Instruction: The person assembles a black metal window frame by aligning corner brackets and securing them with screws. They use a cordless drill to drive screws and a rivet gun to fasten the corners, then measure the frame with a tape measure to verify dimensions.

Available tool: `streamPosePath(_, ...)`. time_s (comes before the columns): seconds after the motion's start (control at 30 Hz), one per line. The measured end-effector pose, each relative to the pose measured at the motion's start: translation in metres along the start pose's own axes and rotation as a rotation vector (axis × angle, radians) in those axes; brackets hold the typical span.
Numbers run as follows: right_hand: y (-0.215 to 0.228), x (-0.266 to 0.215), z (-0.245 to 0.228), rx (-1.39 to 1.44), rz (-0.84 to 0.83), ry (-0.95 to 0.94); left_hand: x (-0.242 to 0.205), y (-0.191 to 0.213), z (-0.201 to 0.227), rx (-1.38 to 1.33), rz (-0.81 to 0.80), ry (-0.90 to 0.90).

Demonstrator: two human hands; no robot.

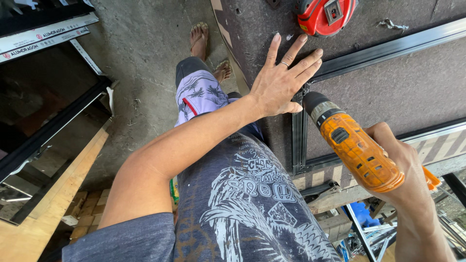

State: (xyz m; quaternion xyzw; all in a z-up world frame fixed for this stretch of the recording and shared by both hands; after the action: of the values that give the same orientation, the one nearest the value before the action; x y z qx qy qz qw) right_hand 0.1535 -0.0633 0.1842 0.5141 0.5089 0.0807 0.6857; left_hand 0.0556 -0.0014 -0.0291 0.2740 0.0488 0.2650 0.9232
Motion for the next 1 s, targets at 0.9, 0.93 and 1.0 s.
streamPosePath(0.9, -0.006, -0.039, 0.119, 0.592, 0.706, -0.119, 0.004, 0.016, 0.007, -0.031, 0.0, -0.013)
streamPosePath(0.93, -0.02, -0.024, 0.141, 0.549, 0.746, -0.19, 0.005, 0.017, 0.007, -0.019, 0.004, -0.012)
streamPosePath(1.0, -0.054, 0.007, 0.188, 0.461, 0.794, -0.438, 0.006, 0.017, 0.008, -0.002, -0.014, -0.004)
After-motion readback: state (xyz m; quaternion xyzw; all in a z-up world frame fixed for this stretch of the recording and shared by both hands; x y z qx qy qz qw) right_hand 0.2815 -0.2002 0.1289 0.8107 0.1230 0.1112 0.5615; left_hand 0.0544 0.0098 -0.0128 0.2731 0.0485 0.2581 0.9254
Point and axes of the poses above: each hand's wrist, its own x-axis towards the middle knuckle, its own y-axis out of the back of the hand, z = x × y, the point moved 7 cm from there along x, towards the middle knuckle, and after that the axes turned 12 degrees about z, right-handed, at the moved point
